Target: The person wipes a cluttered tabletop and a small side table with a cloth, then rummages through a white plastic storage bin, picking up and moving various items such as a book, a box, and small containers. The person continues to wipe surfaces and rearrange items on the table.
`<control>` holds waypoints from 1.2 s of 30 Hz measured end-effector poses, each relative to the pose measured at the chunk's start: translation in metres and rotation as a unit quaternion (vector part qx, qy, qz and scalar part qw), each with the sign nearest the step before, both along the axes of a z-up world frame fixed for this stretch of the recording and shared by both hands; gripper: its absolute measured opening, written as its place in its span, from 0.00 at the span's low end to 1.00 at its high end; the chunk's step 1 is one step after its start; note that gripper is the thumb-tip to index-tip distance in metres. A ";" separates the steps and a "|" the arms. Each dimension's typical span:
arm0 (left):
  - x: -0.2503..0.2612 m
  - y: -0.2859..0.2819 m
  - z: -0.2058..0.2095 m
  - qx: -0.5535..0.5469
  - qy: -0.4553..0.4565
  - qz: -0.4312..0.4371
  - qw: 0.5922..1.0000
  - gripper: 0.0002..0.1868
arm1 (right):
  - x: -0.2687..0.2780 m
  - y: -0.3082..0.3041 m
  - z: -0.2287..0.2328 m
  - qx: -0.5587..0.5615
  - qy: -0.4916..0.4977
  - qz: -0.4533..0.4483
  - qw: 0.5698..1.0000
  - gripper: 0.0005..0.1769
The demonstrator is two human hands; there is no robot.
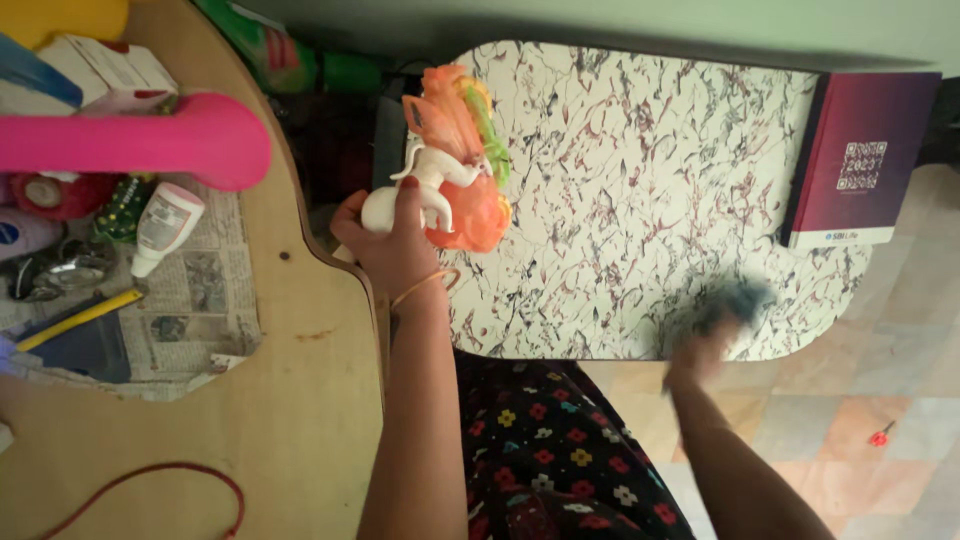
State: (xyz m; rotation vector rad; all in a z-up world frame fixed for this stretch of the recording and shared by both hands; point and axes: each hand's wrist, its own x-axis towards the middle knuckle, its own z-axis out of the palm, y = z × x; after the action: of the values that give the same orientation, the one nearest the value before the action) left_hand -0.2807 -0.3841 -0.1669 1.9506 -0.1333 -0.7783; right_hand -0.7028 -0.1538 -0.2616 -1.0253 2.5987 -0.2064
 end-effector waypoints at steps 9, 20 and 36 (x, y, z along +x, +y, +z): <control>-0.005 -0.013 -0.057 -0.033 0.047 -0.036 0.998 0.34 | 0.203 -0.248 -0.097 0.060 -0.223 0.384 0.894 0.29; -0.062 -0.055 -0.087 0.113 0.297 0.002 0.948 0.39 | -0.074 -0.022 0.016 0.155 -0.040 0.181 0.971 0.43; -0.105 -0.021 -0.062 0.166 0.158 -0.043 0.972 0.55 | -0.199 -0.228 -0.011 0.207 -0.036 0.161 0.964 0.68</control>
State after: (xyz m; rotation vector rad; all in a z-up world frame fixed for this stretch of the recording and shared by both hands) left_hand -0.3853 -0.4048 -0.2291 2.1097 0.1125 -1.2223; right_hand -0.9014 -0.3822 -0.2729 -1.2247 2.2294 0.3586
